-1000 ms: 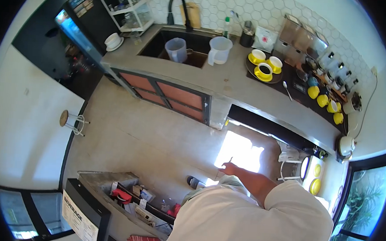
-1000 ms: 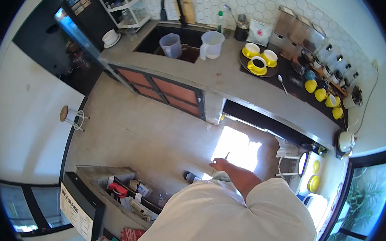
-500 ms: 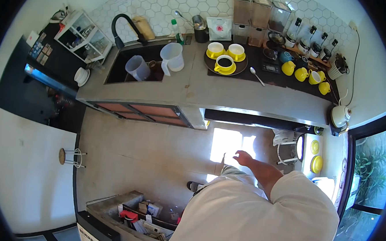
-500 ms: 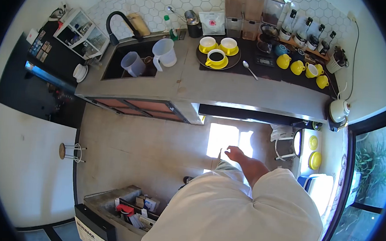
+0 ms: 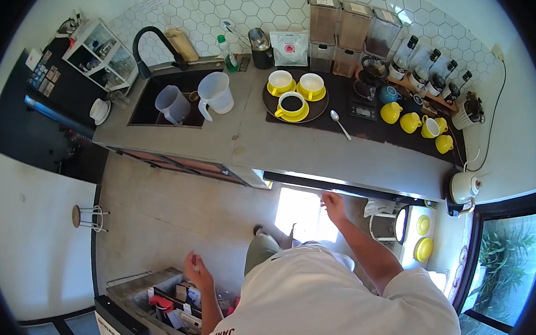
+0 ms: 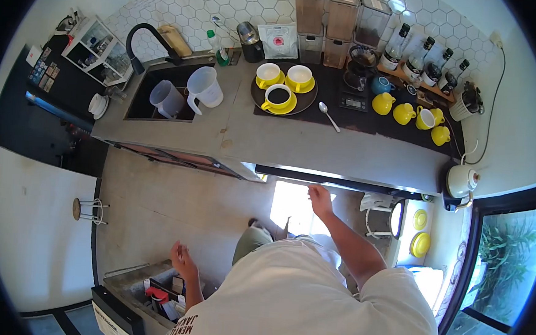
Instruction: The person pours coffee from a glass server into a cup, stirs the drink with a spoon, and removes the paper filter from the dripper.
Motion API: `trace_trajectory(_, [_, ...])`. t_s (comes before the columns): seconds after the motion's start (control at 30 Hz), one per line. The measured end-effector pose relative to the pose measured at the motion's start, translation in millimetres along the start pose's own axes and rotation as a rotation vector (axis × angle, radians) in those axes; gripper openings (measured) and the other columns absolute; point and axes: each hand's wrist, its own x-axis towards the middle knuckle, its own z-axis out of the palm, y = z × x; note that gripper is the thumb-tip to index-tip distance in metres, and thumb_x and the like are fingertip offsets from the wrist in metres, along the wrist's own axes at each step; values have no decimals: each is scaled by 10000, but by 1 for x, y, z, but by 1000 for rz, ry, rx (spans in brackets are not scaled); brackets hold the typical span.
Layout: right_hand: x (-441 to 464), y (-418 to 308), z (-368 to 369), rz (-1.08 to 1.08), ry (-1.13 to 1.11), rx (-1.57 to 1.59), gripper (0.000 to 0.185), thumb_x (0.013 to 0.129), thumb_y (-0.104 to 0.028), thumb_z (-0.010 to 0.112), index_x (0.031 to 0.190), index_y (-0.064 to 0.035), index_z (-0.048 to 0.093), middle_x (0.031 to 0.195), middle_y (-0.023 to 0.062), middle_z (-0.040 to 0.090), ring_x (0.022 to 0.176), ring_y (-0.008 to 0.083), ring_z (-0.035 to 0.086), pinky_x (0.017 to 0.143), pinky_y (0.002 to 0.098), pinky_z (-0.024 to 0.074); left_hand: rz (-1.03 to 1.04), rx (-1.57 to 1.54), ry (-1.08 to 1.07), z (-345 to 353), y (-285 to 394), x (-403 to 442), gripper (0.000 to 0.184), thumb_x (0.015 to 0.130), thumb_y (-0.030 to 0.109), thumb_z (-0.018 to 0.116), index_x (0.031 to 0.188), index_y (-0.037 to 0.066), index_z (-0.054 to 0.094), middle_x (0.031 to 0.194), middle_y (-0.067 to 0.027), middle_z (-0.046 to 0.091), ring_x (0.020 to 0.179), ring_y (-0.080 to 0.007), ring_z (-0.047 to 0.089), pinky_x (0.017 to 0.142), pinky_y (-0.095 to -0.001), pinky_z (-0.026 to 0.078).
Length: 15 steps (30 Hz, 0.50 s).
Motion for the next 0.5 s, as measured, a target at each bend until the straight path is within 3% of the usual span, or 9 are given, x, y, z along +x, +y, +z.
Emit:
trace_trajectory(0.07, [27, -25, 6, -50, -21, 82, 166, 937, -131, 535, 1027, -20, 620, 813, 51, 633, 722, 115, 615, 633, 253, 522, 37, -153, -171, 32, 36, 22, 203, 912, 50, 533, 1093, -32, 570, 905, -108, 612, 816, -156, 582, 755, -284, 483])
trace_trajectory(0.17, [69, -79, 17, -33, 18, 230, 158, 927, -98, 541, 1045, -16, 606, 780, 17, 601, 688, 87, 578, 610, 227, 488, 73, -193, -286, 80, 75, 60, 186, 926, 46, 514, 1085, -39, 560, 894, -83, 591, 823, -149, 577, 772, -291, 484])
trace_trajectory(0.2, [85, -91, 20, -28, 20, 225, 158, 927, -98, 541, 1045, -16, 606, 780, 17, 601, 688, 87, 578, 610, 227, 488, 67, -269, -320, 99, 89, 75, 181, 924, 47, 521, 1076, -40, 564, 890, -81, 592, 813, -148, 578, 772, -289, 487])
trace_trajectory(0.27, [118, -107, 22, -235, 28, 233, 151, 916, -85, 549, 1034, -20, 617, 766, 6, 593, 658, 68, 540, 582, 214, 448, 56, -385, -412, 139, 115, 106, 176, 919, 48, 531, 1066, -41, 570, 890, -80, 594, 811, -146, 582, 772, -286, 492])
trace_trajectory(0.37, [162, -133, 24, -179, 137, 167, 142, 899, -80, 570, 1017, -24, 627, 741, -9, 583, 631, 54, 507, 557, 211, 416, 66, -535, -541, 207, 146, 152, 184, 911, 50, 536, 1071, -32, 573, 912, -80, 598, 841, -148, 589, 780, -283, 497])
trace_trajectory(0.43, [190, -140, 24, -181, 189, 199, 146, 871, -89, 603, 990, -13, 638, 725, 13, 607, 633, 77, 542, 573, 233, 446, 31, -606, -646, 260, 156, 179, 195, 907, 55, 535, 1081, -23, 575, 929, -82, 602, 856, -144, 592, 790, -284, 500])
trace_trajectory(0.5, [222, -129, 22, -190, 266, 11, 162, 844, -99, 632, 975, -5, 647, 722, 60, 637, 648, 112, 591, 607, 257, 476, 60, -570, -764, 311, 159, 202, 223, 886, 40, 544, 1101, -10, 580, 937, -73, 607, 861, -136, 591, 795, -284, 501])
